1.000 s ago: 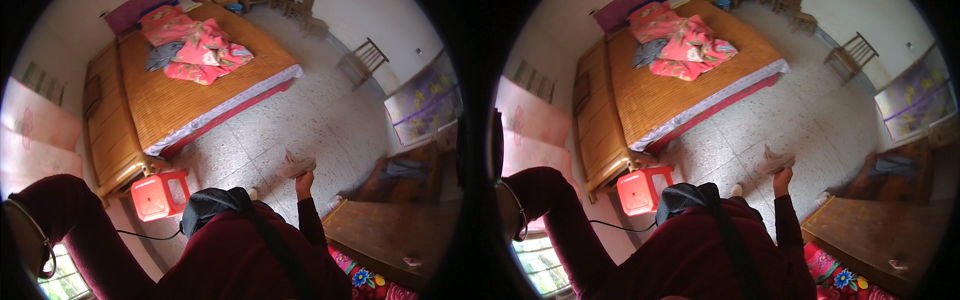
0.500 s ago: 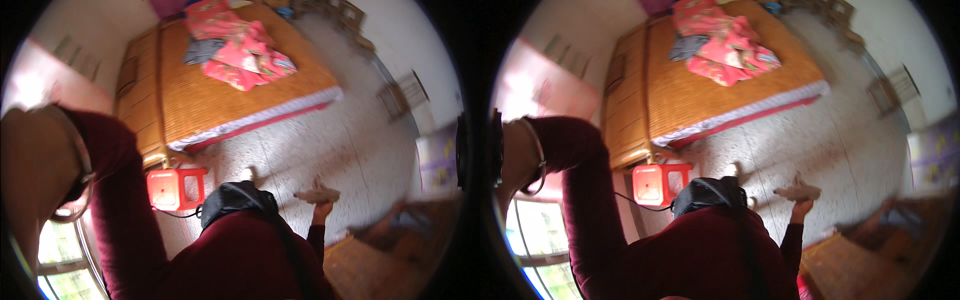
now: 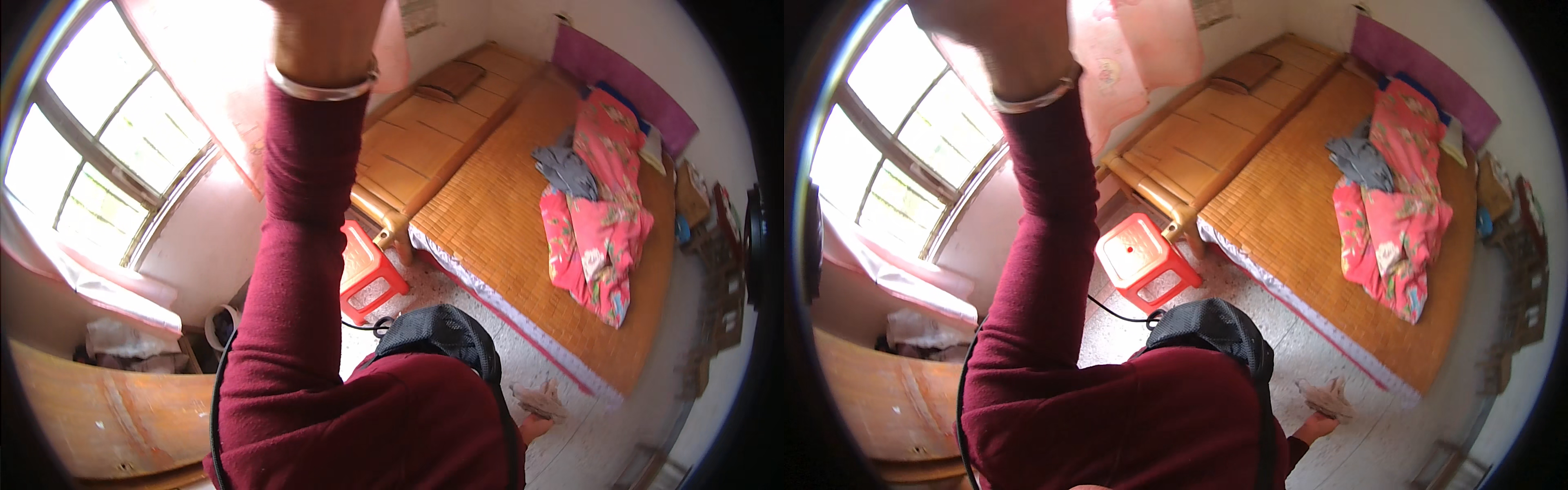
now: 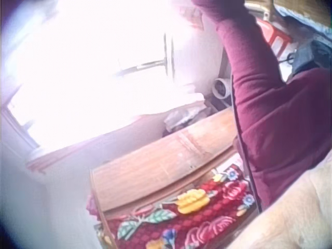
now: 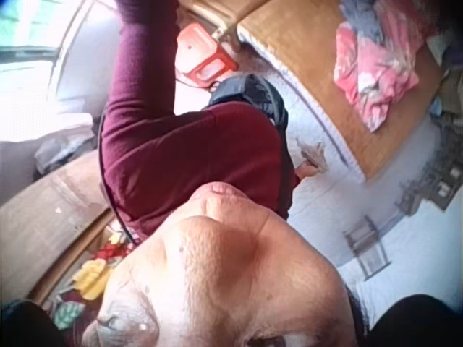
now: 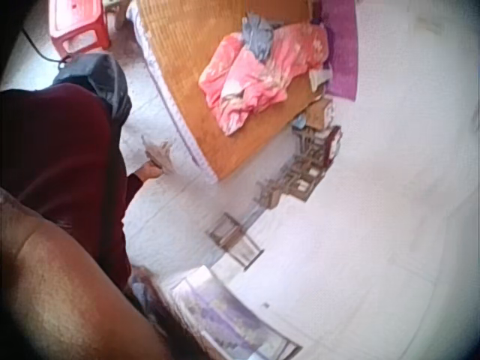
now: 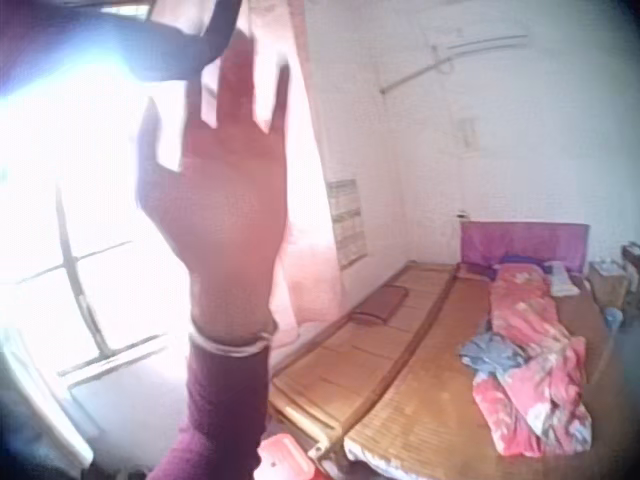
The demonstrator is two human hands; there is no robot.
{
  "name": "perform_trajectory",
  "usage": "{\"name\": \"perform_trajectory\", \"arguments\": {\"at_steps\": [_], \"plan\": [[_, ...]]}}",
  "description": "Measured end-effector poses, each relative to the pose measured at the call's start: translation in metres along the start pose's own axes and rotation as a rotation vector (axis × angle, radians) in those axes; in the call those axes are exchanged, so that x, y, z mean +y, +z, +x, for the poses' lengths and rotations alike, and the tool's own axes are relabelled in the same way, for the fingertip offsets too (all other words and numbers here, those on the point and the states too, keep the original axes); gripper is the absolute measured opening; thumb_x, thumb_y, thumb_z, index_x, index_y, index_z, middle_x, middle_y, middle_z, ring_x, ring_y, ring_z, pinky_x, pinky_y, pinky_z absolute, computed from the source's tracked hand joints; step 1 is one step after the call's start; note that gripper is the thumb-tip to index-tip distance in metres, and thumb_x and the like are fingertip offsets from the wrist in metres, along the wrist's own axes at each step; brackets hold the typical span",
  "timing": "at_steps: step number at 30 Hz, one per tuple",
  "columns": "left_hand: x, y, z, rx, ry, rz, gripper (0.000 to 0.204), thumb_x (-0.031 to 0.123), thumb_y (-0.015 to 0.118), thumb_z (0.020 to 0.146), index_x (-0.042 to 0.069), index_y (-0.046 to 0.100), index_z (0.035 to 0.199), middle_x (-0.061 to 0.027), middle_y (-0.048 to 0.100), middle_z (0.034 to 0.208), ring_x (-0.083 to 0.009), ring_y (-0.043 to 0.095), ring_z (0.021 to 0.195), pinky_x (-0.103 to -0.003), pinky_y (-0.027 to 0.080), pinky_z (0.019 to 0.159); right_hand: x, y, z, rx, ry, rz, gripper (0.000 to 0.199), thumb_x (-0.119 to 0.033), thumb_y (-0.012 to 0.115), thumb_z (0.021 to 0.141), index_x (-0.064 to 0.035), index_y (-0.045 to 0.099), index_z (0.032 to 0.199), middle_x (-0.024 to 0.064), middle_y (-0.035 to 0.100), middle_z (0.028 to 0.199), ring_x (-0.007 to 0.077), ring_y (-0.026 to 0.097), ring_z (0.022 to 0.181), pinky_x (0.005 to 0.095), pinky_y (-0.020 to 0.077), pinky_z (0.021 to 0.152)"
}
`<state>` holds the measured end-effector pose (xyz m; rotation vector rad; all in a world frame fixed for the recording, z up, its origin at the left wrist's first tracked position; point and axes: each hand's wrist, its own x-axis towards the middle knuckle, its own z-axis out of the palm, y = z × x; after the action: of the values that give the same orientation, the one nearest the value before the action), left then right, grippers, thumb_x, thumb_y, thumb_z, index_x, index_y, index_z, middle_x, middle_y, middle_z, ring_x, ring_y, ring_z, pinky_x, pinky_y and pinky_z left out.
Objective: The person wipes a wooden table with a cloth, then walks to an outdoor area to wash the cloth in a bucket of water. After wringing it out, they return indoors to wipe a wooden chest and a red plastic stool. The person also briefly handles a red tote bag hanging on a door.
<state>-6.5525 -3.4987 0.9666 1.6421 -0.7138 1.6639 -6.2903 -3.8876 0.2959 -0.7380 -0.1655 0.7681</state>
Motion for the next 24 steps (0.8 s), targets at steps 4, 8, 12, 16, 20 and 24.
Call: {"name": "perform_trajectory", "arguments": {"at_steps": [4, 8, 12, 16, 20, 24], "plan": [[-0.066, -0.027, -0.038, 0.252, -0.206, -0.172, 0.059, 0.041, 0.038, 0.091, -0.004, 0.04, 0.129, -0.0145, 0.043, 0.132, -0.0241, 0.033, 0.129, -0.042, 0.021, 0.11, -0.024, 0.026, 0.051, 0.024, -0.007, 0.017, 0.058, -0.041, 0.036, 0.094, 0.0024, 0.038, 0.133, 0.0174, 0.04, 0.137, 0.0311, 0.037, 0.128, 0.0405, 0.0271, 0.108], [-0.093, -0.041, -0.093, 0.474, -0.501, -0.221, 0.046, 0.037, 0.038, 0.092, 0.001, 0.052, 0.117, -0.0122, 0.056, 0.117, -0.0239, 0.048, 0.112, -0.042, 0.033, 0.099, -0.016, 0.03, 0.089, -0.041, 0.152, 0.143, 0.059, -0.042, 0.035, 0.094, 0.0007, 0.038, 0.134, 0.0169, 0.038, 0.139, 0.0308, 0.037, 0.128, 0.0414, 0.0265, 0.108], [-0.11, -0.016, -0.141, 0.641, -0.838, -0.214, 0.036, 0.032, 0.046, 0.086, 0.004, 0.062, 0.103, -0.012, 0.06, 0.108, -0.0245, 0.053, 0.105, -0.044, 0.036, 0.096, -0.031, 0.08, 0.088, 0.256, 0.16, 0.062, 0.052, -0.033, 0.03, 0.095, 0.0031, 0.042, 0.13, 0.0206, 0.033, 0.141, 0.0356, 0.032, 0.13, 0.0471, 0.0207, 0.111], [-0.122, 0.029, -0.172, 0.713, -0.979, -0.315, 0.037, 0.031, 0.046, 0.086, 0.002, 0.061, 0.104, -0.0089, 0.063, 0.102, -0.0233, 0.056, 0.1, -0.04, 0.039, 0.094, -0.041, 0.039, 0.097, 0.103, 0.213, 0.157, 0.052, -0.032, 0.031, 0.095, 0.0033, 0.04, 0.131, 0.0216, 0.031, 0.142, 0.0361, 0.031, 0.131, 0.0468, 0.0196, 0.111], [-0.13, 0.098, -0.189, 0.674, -1.05, -0.396, 0.038, 0.03, 0.045, 0.088, 0.0, 0.058, 0.106, -0.0112, 0.062, 0.102, -0.0237, 0.058, 0.097, -0.038, 0.044, 0.089, -0.08, -0.005, 0.095, -0.153, 0.145, 0.13, 0.053, -0.033, 0.031, 0.095, 0.0035, 0.036, 0.133, 0.0217, 0.028, 0.143, 0.0357, 0.03, 0.131, 0.0462, 0.0192, 0.111], [-0.132, 0.168, -0.207, 0.568, -1.112, -0.455, 0.035, 0.03, 0.042, 0.089, 0.002, 0.057, 0.105, -0.008, 0.062, 0.097, -0.0188, 0.058, 0.093, -0.035, 0.045, 0.085, -0.135, -0.032, 0.079, -0.196, 0.071, 0.008, 0.055, -0.036, 0.031, 0.095, 0.0027, 0.036, 0.134, 0.0195, 0.032, 0.142, 0.0343, 0.032, 0.13, 0.0459, 0.022, 0.11]]}}
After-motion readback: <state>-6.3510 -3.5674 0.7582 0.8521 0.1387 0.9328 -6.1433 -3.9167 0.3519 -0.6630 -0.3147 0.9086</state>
